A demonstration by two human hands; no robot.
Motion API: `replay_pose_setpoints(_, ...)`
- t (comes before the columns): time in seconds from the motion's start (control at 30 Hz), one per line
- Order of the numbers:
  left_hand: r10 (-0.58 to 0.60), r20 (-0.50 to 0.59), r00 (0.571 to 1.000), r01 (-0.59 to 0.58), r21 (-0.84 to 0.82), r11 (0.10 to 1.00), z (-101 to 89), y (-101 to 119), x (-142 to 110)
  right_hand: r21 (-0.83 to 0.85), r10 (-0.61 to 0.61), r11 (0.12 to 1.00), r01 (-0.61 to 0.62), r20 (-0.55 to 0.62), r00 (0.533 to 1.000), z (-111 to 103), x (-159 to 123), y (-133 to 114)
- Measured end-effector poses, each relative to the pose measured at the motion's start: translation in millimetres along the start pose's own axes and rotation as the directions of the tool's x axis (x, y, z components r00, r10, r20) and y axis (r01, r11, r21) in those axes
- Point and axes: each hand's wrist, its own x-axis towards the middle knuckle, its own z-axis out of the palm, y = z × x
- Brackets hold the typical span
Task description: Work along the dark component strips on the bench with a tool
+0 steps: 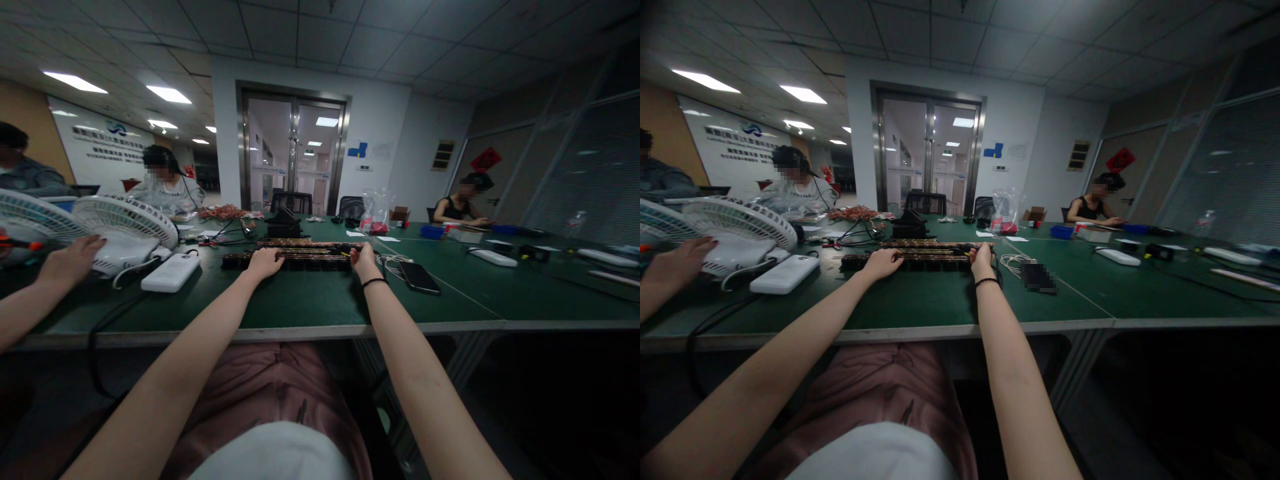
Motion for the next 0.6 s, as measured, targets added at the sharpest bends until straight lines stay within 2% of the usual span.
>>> replay_pose_setpoints(0.3,-0.002,0.01,1.0,0.002,-0.006,1.0,-2.9,1.8,-1.3,0.032,0.009,0.999,-0.009,-0.011,1.0,-0.1,-6.8,-1.4)
replay_pose_setpoints(0.6,-0.002,0.026,1.0,0.002,0.0,1.0,-6.1,3.0,-3.5,0.013,0.001,1.0,-0.001,-0.005,1.0,0.5,0.3,0.5)
